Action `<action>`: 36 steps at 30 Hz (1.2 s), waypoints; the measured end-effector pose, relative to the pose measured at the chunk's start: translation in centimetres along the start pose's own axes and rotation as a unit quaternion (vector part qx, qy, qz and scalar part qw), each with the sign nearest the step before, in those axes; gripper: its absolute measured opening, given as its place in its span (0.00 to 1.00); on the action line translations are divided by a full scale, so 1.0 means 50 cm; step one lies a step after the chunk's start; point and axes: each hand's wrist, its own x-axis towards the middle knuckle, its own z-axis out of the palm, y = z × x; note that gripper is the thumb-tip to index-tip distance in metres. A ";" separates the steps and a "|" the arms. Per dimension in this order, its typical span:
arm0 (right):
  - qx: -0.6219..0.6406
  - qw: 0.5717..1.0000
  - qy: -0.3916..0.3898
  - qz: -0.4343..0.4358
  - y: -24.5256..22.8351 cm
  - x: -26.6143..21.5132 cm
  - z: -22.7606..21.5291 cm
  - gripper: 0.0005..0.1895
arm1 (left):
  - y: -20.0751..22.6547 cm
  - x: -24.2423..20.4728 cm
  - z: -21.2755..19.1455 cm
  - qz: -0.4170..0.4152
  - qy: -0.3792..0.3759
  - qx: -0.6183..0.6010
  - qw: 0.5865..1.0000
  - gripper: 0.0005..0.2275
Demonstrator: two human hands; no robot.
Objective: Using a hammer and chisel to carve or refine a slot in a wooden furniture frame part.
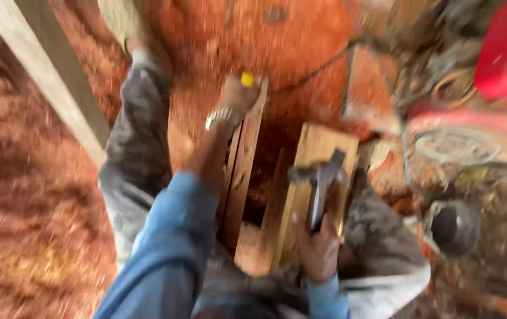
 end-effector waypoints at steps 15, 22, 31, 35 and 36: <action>0.115 0.981 0.021 0.155 -0.017 -0.028 -0.014 0.16 | -0.072 -0.237 -0.080 0.213 -0.073 -0.320 0.920 0.08; 0.116 0.986 0.023 0.121 -0.016 -0.035 -0.016 0.16 | -0.004 -0.288 -0.123 0.398 0.007 -0.225 0.889 0.10; 0.128 0.984 0.002 0.123 -0.015 -0.011 0.003 0.16 | -0.103 -0.126 -0.019 0.290 0.029 -0.117 0.949 0.16; 0.147 0.982 0.007 0.122 -0.016 -0.012 0.007 0.18 | -0.128 -0.055 0.023 0.184 -0.096 -0.146 0.967 0.23; 0.146 0.982 0.008 0.123 -0.016 -0.011 0.005 0.18 | -0.149 -0.035 0.036 0.184 -0.098 -0.146 0.967 0.23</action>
